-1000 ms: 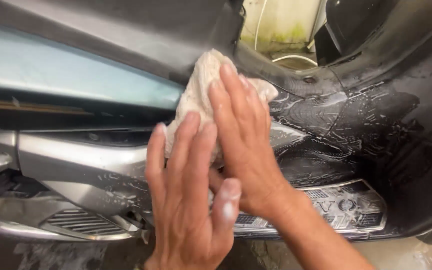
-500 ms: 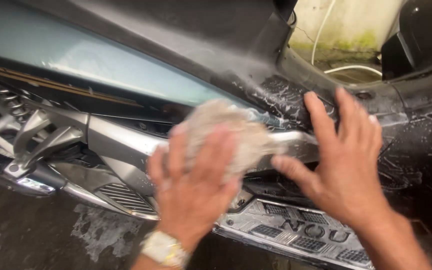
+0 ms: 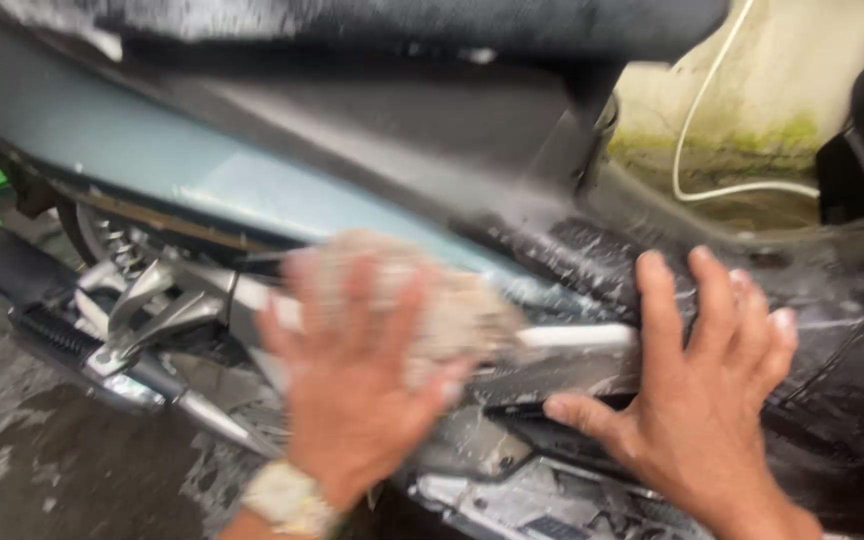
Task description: The person scrubs a grey scooter with a soapy cloth, starting at the front wheel and headlight area. They continue cleaning the side panels, the footrest, and the seat, ensuring the soap is worked into the surfaces.
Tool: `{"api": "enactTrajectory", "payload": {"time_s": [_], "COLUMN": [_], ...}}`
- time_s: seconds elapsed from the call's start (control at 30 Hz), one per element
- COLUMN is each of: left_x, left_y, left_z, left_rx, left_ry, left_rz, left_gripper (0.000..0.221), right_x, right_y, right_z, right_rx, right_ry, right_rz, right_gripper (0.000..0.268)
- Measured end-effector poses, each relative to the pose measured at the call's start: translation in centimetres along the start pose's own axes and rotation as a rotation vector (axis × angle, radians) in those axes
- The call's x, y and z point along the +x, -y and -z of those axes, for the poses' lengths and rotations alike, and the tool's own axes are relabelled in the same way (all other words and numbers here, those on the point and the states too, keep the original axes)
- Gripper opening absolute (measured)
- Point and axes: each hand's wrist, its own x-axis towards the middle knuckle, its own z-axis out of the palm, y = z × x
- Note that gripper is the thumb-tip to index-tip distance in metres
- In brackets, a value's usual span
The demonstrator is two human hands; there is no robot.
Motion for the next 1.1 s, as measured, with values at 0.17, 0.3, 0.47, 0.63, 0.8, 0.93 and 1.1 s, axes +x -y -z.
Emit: {"api": "enactTrajectory", "payload": {"time_s": [0.17, 0.3, 0.47, 0.63, 0.8, 0.93, 1.1], "left_x": [4.7, 7.8, 8.3, 10.0, 8.0, 7.7, 8.1], "left_y": [1.4, -3.2, 1.3, 1.7, -2.6, 2.7, 1.4], "left_z": [2.2, 3.5, 5.6, 5.4, 3.8, 6.0, 5.0], "left_rx": [-0.190, -0.060, 0.065, 0.040, -0.026, 0.069, 0.019], "left_ry": [-0.224, -0.131, 0.021, 0.060, 0.000, -0.057, 0.003], "left_rz": [0.386, 0.123, -0.214, 0.295, -0.089, -0.249, 0.465], "left_gripper": [0.072, 0.061, 0.070, 0.074, 0.063, 0.068, 0.065], "right_x": [-0.1, -0.4, -0.2, -0.2, 0.0, 0.0, 0.7], "right_y": [-0.3, 0.1, -0.5, -0.8, -0.1, -0.1, 0.5], "right_z": [-0.9, -0.5, -0.9, 0.0, 0.1, 0.5, 0.8], "right_rx": [-0.095, -0.075, -0.093, -0.082, -0.065, -0.012, 0.044], "right_ry": [-0.083, -0.087, -0.075, -0.062, -0.055, -0.040, 0.155], "right_rz": [-0.005, 0.006, -0.029, -0.018, -0.012, -0.021, -0.105], "right_gripper": [0.117, 0.117, 0.121, 0.117, 0.119, 0.117, 0.135]}}
